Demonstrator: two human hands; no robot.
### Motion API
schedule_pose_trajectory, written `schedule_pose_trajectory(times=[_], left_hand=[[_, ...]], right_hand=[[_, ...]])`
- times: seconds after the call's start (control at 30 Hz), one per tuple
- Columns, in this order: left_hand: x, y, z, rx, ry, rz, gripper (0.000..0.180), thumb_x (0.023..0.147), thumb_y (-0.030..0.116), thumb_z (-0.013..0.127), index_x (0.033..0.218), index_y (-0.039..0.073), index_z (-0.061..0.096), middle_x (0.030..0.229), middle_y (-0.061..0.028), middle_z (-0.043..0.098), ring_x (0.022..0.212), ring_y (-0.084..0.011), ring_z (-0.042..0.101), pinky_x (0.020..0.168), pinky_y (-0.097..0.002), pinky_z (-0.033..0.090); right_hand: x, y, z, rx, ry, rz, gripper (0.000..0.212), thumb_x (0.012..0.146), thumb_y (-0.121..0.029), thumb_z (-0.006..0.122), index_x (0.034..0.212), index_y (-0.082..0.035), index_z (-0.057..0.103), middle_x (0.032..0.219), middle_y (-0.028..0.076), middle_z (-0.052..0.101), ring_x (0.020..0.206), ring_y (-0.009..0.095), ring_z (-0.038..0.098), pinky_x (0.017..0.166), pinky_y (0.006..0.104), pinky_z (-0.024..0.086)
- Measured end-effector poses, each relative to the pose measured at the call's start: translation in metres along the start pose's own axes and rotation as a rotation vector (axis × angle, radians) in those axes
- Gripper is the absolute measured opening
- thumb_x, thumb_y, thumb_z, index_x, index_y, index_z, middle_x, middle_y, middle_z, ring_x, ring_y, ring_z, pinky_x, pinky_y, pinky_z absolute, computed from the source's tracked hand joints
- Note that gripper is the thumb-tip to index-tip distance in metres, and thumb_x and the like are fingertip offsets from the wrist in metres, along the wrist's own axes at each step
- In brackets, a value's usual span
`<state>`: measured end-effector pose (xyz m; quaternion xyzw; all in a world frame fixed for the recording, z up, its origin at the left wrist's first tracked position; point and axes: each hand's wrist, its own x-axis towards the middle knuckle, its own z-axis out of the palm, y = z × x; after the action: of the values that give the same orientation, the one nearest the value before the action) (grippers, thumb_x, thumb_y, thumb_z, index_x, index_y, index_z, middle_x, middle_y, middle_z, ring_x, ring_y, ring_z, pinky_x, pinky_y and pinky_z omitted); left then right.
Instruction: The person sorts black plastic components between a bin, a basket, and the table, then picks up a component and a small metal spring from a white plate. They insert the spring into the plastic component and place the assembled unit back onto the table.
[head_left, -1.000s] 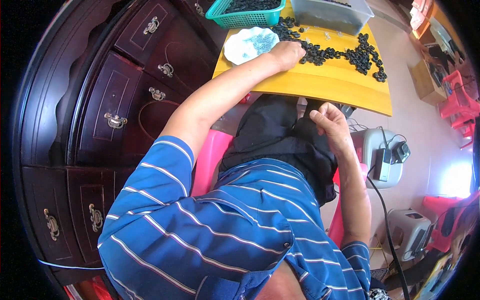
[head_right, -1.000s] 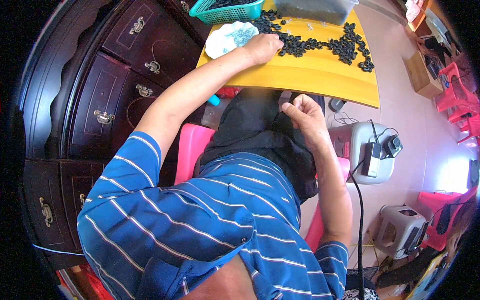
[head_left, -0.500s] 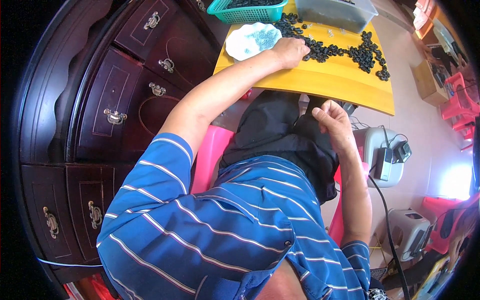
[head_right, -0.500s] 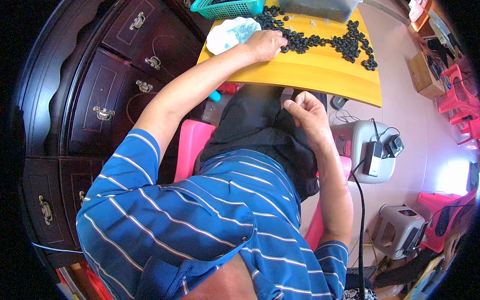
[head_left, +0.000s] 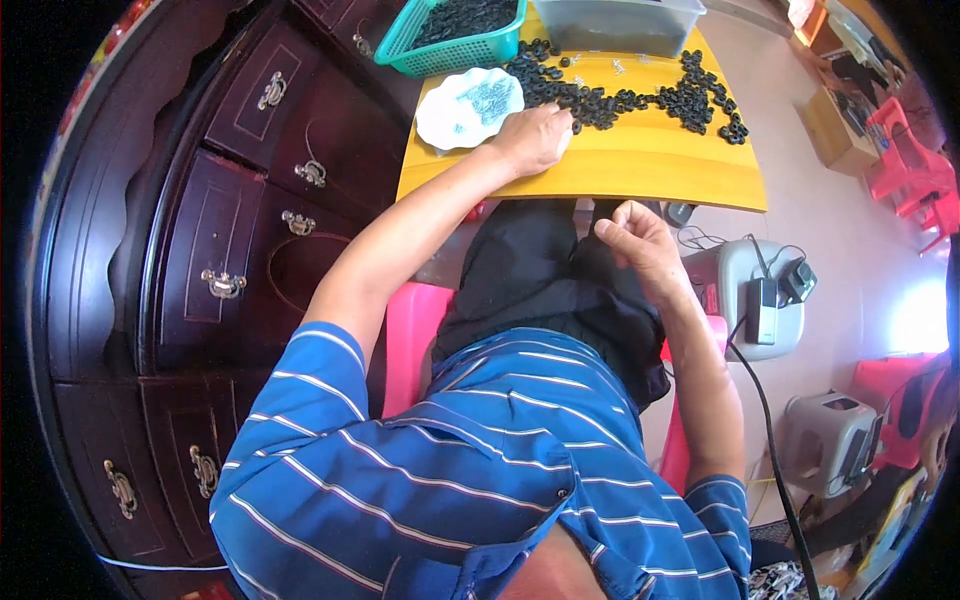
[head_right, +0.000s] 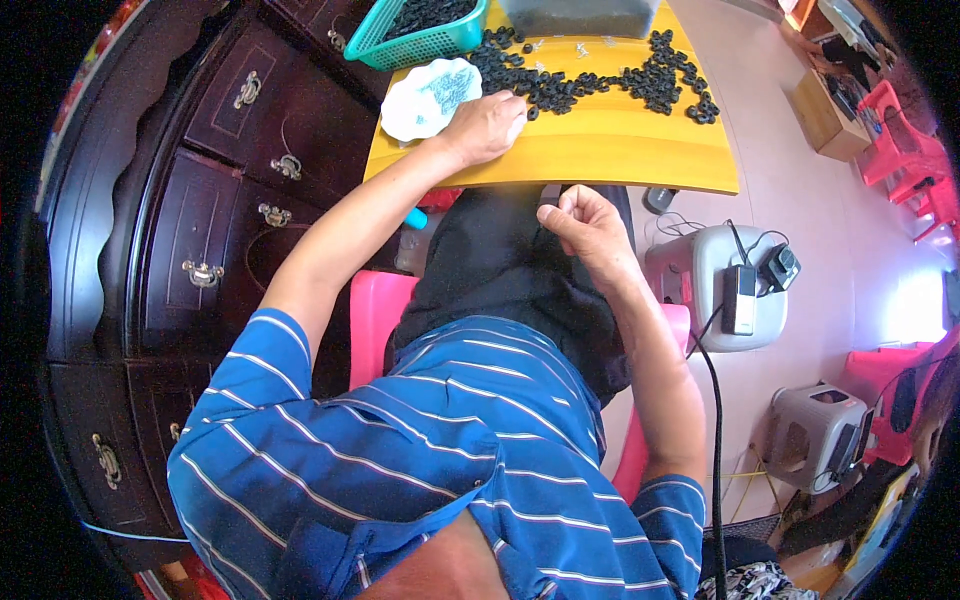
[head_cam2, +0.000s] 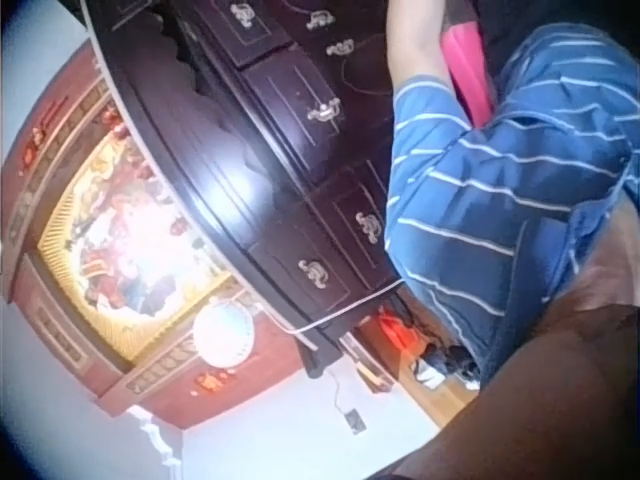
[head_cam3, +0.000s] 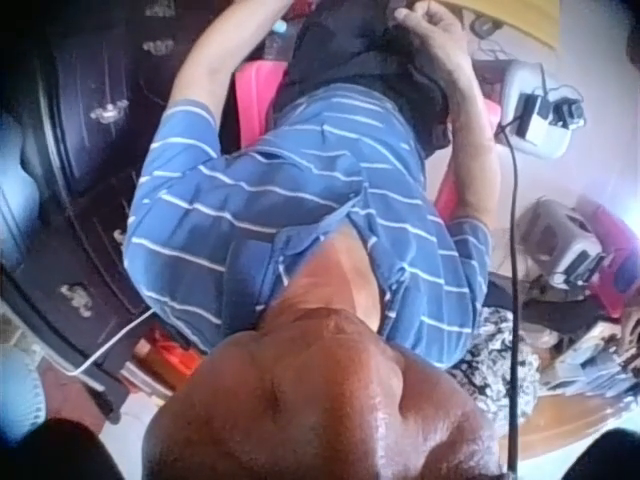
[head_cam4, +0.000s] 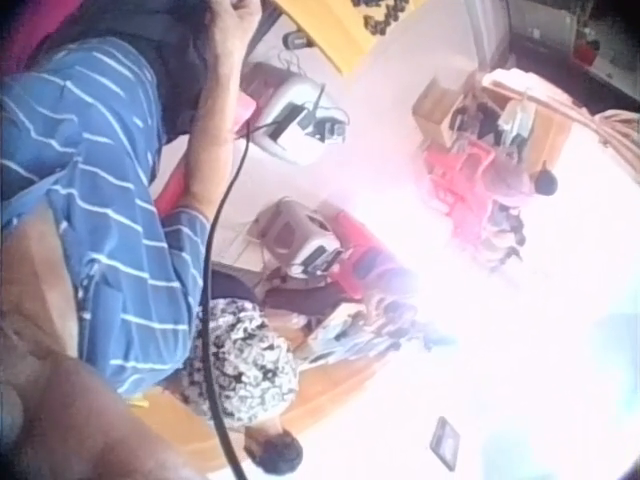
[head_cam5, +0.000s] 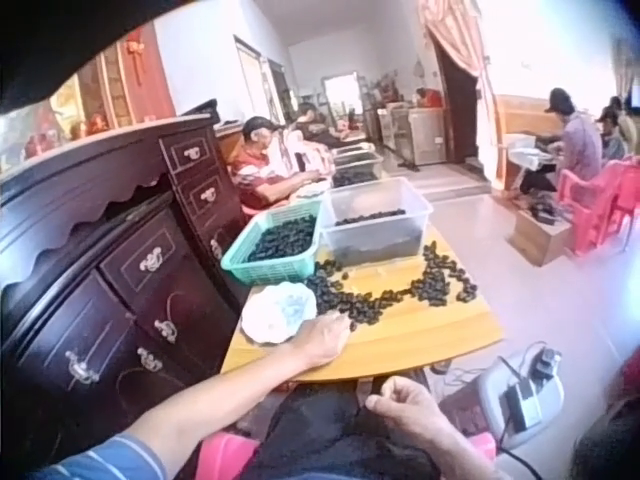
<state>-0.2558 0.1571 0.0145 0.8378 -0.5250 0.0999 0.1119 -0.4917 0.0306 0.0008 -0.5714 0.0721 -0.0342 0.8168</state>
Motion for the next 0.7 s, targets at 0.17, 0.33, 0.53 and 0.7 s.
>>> schedule_pose_trajectory(times=[0.17,0.33,0.53,0.7], left_hand=[[-0.013,0.038,-0.020,-0.383,0.061,-0.022,0.021,0.095,0.020,0.054,0.093,0.002,0.065,0.090,-0.0161,0.068,0.085,-0.0321,0.067,0.074,-0.0412,0.053],[-0.016,0.088,-0.037,-0.667,0.068,0.097,0.015,0.091,0.013,0.060,0.094,0.001,0.068,0.090,-0.0130,0.069,0.085,-0.0248,0.067,0.077,-0.0339,0.052],[-0.012,0.108,-0.031,-0.704,0.033,0.131,0.014,0.090,0.011,0.061,0.095,0.000,0.069,0.091,-0.0119,0.068,0.086,-0.0234,0.067,0.077,-0.0334,0.053],[0.000,0.096,-0.033,-0.834,-0.145,0.145,0.016,0.092,0.013,0.062,0.096,0.001,0.071,0.090,-0.0095,0.070,0.085,-0.0195,0.068,0.077,-0.0312,0.053]], right_hand=[[-0.001,-0.012,0.005,0.161,0.135,0.071,0.018,0.101,-0.028,0.058,0.097,-0.011,0.060,0.081,-0.004,0.060,0.065,0.004,0.053,0.061,0.0179,0.042],[-0.001,-0.011,-0.005,0.361,0.105,0.135,0.025,0.104,-0.031,0.051,0.109,-0.009,0.061,0.093,0.003,0.068,0.078,0.010,0.065,0.070,0.0235,0.053],[0.007,0.005,-0.022,0.697,0.018,0.120,0.028,0.103,-0.031,0.053,0.111,-0.006,0.062,0.093,0.004,0.070,0.078,0.014,0.068,0.072,0.0284,0.057],[0.006,0.000,-0.030,0.850,-0.045,0.182,0.018,0.099,-0.020,0.057,0.109,-0.006,0.061,0.092,0.005,0.070,0.077,0.015,0.068,0.073,0.0287,0.057]])
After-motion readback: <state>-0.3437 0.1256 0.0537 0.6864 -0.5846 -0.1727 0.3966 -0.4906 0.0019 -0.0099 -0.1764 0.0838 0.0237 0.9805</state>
